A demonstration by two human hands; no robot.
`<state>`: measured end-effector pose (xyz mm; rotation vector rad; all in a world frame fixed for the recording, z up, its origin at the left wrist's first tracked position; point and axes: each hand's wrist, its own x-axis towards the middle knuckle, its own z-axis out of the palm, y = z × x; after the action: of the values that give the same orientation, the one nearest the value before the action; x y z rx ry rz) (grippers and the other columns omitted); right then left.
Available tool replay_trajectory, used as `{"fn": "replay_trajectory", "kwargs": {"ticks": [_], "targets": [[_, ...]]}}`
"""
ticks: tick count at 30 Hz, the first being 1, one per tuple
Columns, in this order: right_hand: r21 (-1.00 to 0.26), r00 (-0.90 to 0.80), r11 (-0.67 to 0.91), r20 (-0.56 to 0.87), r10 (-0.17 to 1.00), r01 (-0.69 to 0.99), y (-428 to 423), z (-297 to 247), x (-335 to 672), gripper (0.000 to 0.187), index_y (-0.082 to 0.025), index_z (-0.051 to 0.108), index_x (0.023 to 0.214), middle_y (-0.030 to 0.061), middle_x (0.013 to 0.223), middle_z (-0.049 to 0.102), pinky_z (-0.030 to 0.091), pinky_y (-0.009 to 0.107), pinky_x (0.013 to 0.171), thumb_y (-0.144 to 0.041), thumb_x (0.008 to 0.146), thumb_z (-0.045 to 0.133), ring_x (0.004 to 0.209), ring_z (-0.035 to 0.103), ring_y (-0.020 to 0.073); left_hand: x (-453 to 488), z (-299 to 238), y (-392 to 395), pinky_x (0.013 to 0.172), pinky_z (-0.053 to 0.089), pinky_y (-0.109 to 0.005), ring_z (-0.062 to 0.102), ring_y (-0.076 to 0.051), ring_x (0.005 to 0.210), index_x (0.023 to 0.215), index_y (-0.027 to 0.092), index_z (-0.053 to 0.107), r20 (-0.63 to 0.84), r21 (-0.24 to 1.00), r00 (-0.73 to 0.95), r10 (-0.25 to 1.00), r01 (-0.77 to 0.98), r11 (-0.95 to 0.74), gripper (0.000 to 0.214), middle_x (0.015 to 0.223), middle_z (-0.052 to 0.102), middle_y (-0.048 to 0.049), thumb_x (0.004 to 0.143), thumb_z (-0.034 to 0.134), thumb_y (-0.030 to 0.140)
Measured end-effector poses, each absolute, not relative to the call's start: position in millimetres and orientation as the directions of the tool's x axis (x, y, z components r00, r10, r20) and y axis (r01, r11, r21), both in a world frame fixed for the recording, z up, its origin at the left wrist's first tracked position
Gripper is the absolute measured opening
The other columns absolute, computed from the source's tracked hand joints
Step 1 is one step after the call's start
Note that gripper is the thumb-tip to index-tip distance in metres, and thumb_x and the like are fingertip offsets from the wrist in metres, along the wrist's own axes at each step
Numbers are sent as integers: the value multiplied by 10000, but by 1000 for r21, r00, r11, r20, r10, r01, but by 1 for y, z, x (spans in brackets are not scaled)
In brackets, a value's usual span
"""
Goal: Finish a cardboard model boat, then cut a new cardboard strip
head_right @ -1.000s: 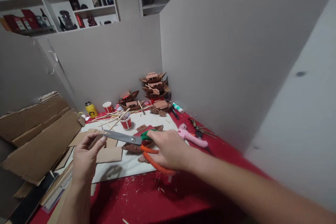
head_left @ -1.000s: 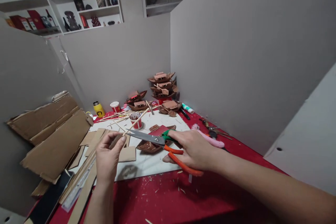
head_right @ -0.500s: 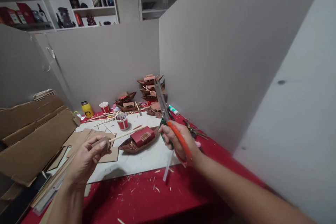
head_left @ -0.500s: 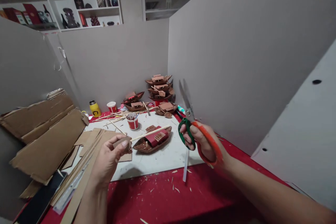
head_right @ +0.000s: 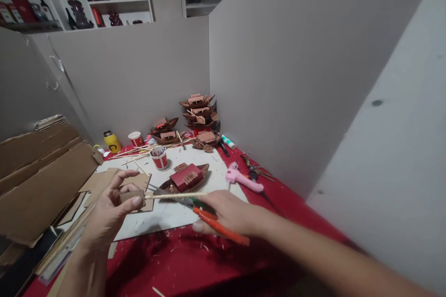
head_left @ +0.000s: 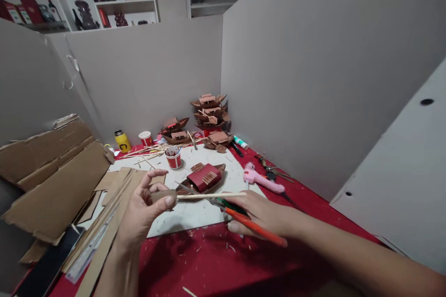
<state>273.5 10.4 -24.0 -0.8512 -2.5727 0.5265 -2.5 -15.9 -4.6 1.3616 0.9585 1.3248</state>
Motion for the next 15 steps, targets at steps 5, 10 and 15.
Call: {"fn": "replay_trajectory", "kwargs": {"ticks": [5, 10, 15], "targets": [[-488, -785, 736, 150, 601, 470, 9, -21, 272, 314, -183, 537, 924, 23, 766, 567, 363, 246, 589, -488, 864, 492, 642, 496, 152, 4, -2, -20, 554, 418, -236, 547, -140, 630, 1192, 249, 477, 236, 972, 130, 963, -50, -232, 570, 693, 582, 17, 693, 753, 242], [-399, -783, 756, 134, 607, 518, 10, -19, 272, 340, -197, 481, 801, 5, 697, 524, 319, 247, 562, -532, 853, 482, 598, 440, 142, 8, -1, -22, 565, 409, -234, 532, -127, 615, 1185, 241, 471, 220, 975, 164, 962, -54, -214, 571, 712, 599, 14, 691, 757, 251], [-408, -776, 729, 74, 627, 550, 10, -14, 271, 343, -196, 456, 765, -4, 675, 507, 309, 240, 558, -527, 837, 504, 563, 407, 124, 7, -2, -22, 590, 417, -235, 531, -119, 635, 1191, 228, 453, 219, 976, 200, 955, -50, -213, 563, 739, 607, 7, 711, 747, 237]]}}
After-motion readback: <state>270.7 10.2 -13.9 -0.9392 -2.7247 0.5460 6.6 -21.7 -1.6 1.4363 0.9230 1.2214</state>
